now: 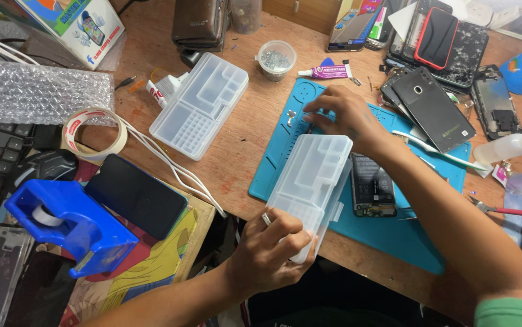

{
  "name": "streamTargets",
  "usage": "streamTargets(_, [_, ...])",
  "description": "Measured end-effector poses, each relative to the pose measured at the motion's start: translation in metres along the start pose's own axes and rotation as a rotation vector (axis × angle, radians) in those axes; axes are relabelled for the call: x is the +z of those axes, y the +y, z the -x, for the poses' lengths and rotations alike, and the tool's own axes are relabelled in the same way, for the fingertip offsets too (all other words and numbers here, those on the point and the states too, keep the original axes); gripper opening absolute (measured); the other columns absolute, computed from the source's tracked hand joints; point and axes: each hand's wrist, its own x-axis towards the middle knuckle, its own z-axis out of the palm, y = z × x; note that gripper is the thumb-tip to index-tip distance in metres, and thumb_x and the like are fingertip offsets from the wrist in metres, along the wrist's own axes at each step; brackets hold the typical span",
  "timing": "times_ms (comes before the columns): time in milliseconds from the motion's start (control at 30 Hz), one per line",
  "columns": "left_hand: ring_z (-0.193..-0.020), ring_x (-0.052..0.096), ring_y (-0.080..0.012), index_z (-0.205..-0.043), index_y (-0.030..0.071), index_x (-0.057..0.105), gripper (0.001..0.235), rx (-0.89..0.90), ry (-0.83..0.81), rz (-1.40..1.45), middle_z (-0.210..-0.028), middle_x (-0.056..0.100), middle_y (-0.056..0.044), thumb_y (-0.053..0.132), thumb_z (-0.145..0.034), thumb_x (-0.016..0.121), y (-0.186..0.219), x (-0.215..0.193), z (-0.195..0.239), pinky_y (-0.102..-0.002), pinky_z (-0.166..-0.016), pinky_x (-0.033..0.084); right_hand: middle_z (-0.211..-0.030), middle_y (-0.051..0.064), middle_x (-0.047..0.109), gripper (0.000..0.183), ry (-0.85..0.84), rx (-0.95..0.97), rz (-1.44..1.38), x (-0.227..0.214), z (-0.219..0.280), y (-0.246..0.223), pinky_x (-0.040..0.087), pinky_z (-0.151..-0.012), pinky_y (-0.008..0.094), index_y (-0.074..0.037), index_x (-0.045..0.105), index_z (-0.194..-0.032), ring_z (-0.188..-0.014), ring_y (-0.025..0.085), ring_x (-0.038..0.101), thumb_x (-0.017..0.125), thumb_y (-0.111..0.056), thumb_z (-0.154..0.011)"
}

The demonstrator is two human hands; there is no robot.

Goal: The person disassembles a smartphone on a blue mat, using a screwdriver and tweezers to remove screws and internal components. They place the removed parts into a plastic compartment box and continue to work on the phone's internal assembly.

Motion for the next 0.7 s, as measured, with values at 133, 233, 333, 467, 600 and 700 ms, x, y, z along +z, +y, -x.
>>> streamTargets(133, [-0.088,0.06,-0.0222,-0.102,0.009,0.06,0.034,-0.011,-0.018,0.013,-0.098,0.057,-0.005,0.009,-0.08,0.084,0.0,-0.002,0.0,-0.039,-0.081,0.055,-0.091,0.013,0.067,0.024,0.012,0.008,0.055,0.019,-0.015,0.001,0.052,-0.075,0.042,-0.009,0.079,-0.1,-0.087,0.031,0.065,0.085,-0.026,-0.084])
streamTargets(233, [-0.088,0.06,-0.0214,-0.103,0.009,0.059,0.033,-0.024,-0.007,0.029,-0.098,0.057,-0.004,0.01,-0.081,0.084,-0.001,-0.003,0.001,-0.04,-0.082,0.055,-0.089,0.014,0.068,0.022,-0.007,0.0,0.089,0.02,-0.016,-0.001,0.051,-0.073,0.043,-0.008,0.079,-0.094,-0.086,0.031,0.065,0.086,-0.025,-0.082])
streamTargets(333, [-0.089,0.06,-0.0215,-0.103,0.01,0.059,0.033,-0.029,0.003,0.029,-0.098,0.057,-0.004,0.011,-0.081,0.083,-0.002,-0.003,0.002,-0.04,-0.082,0.055,-0.083,0.011,0.073,0.02,-0.086,0.172,-0.018,0.023,-0.022,-0.002,0.053,-0.07,0.04,-0.008,0.078,-0.091,-0.079,0.027,0.069,0.085,-0.024,-0.08])
streamTargets(467, [-0.088,0.061,-0.0213,-0.104,0.01,0.058,0.032,-0.04,0.006,0.04,-0.097,0.058,-0.004,0.014,-0.083,0.082,-0.002,-0.002,0.002,-0.04,-0.082,0.055,-0.08,0.01,0.075,0.017,-0.183,0.303,-0.048,0.025,-0.033,0.001,0.055,-0.067,0.038,-0.006,0.077,-0.088,-0.073,0.025,0.072,0.084,-0.02,-0.081])
streamTargets(600, [-0.086,0.061,-0.022,-0.104,0.01,0.057,0.032,-0.034,0.033,0.029,-0.095,0.057,-0.005,0.015,-0.083,0.082,-0.003,-0.001,0.001,-0.041,-0.081,0.054,-0.079,0.011,0.075,0.015,-0.211,0.34,-0.086,0.026,-0.037,0.006,0.055,-0.067,0.037,-0.006,0.077,-0.087,-0.073,0.024,0.072,0.083,-0.017,-0.079])
streamTargets(700, [-0.084,0.06,-0.0225,-0.104,0.01,0.054,0.032,-0.046,0.084,-0.035,-0.095,0.057,-0.006,0.013,-0.086,0.08,-0.004,-0.001,0.001,-0.04,-0.077,0.053,-0.078,0.009,0.075,0.014,-0.199,0.368,-0.131,0.029,-0.035,0.009,0.055,-0.065,0.035,-0.006,0.076,-0.085,-0.072,0.02,0.071,0.083,-0.016,-0.078])
